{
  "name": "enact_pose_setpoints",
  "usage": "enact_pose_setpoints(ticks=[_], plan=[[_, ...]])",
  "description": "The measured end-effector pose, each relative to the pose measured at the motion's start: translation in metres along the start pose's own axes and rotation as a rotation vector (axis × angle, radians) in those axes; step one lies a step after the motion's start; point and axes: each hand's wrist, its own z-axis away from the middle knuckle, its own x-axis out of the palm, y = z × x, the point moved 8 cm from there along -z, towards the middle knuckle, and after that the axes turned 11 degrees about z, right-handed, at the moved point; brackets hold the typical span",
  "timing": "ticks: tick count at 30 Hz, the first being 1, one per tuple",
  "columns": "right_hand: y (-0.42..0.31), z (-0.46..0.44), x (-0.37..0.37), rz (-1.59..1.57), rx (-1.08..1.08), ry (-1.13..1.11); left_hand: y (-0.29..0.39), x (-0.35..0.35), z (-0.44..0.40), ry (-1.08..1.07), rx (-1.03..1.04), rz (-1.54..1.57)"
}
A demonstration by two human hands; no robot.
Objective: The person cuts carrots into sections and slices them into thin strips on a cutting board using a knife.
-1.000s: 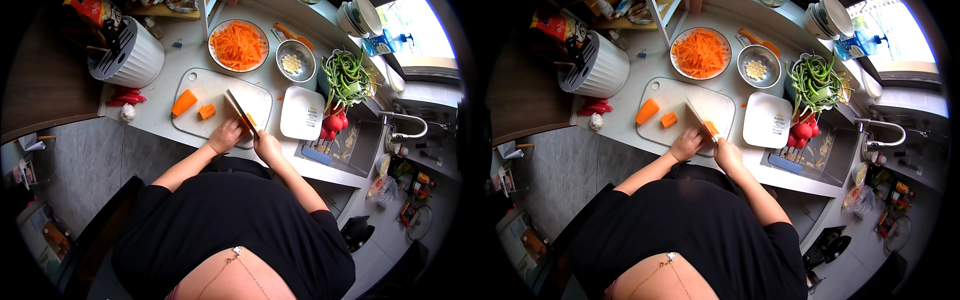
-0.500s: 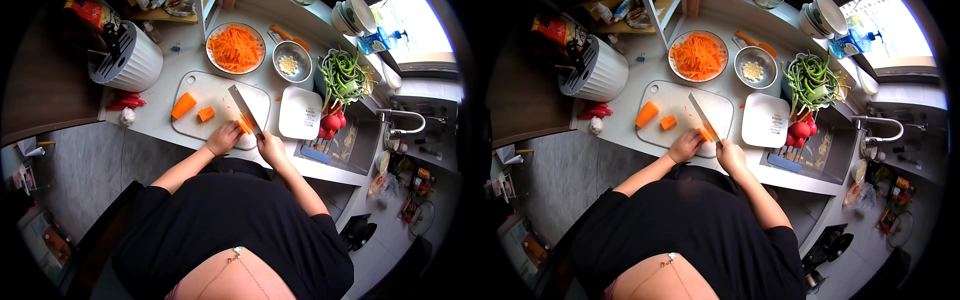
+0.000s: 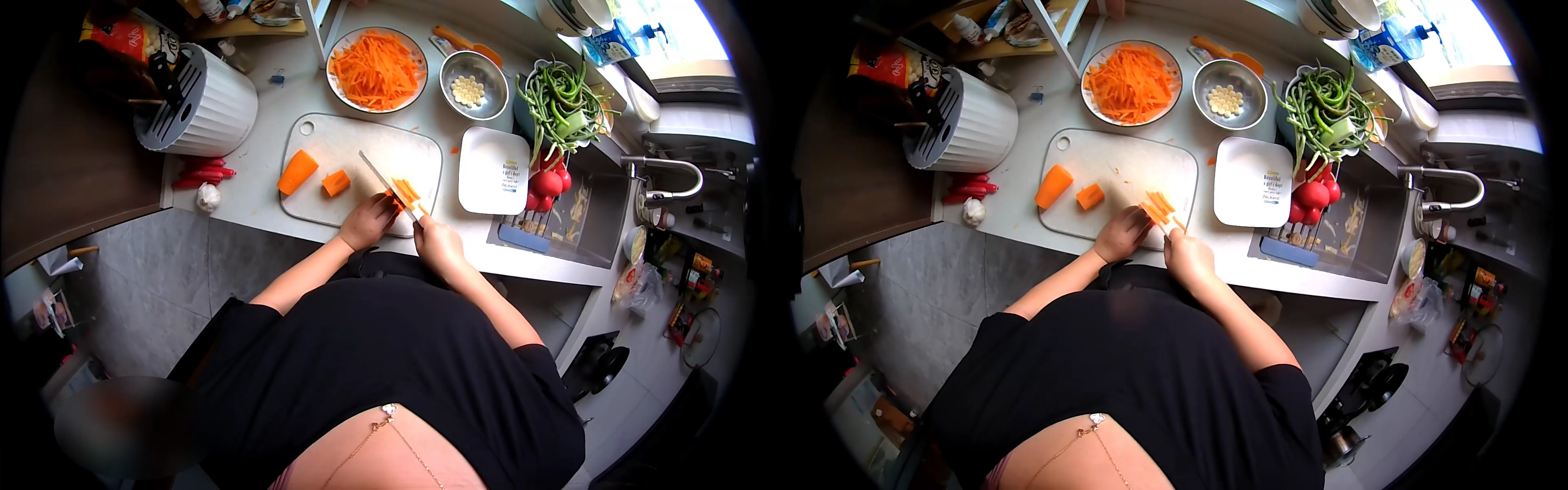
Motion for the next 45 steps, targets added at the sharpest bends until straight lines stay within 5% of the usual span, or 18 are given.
enact_pose_setpoints(ticks=[45], plan=[[0.003,-0.007,0.009,-0.043,0.019,-0.069,-0.002,0.0,0.0,0.015,-0.005,0.058]])
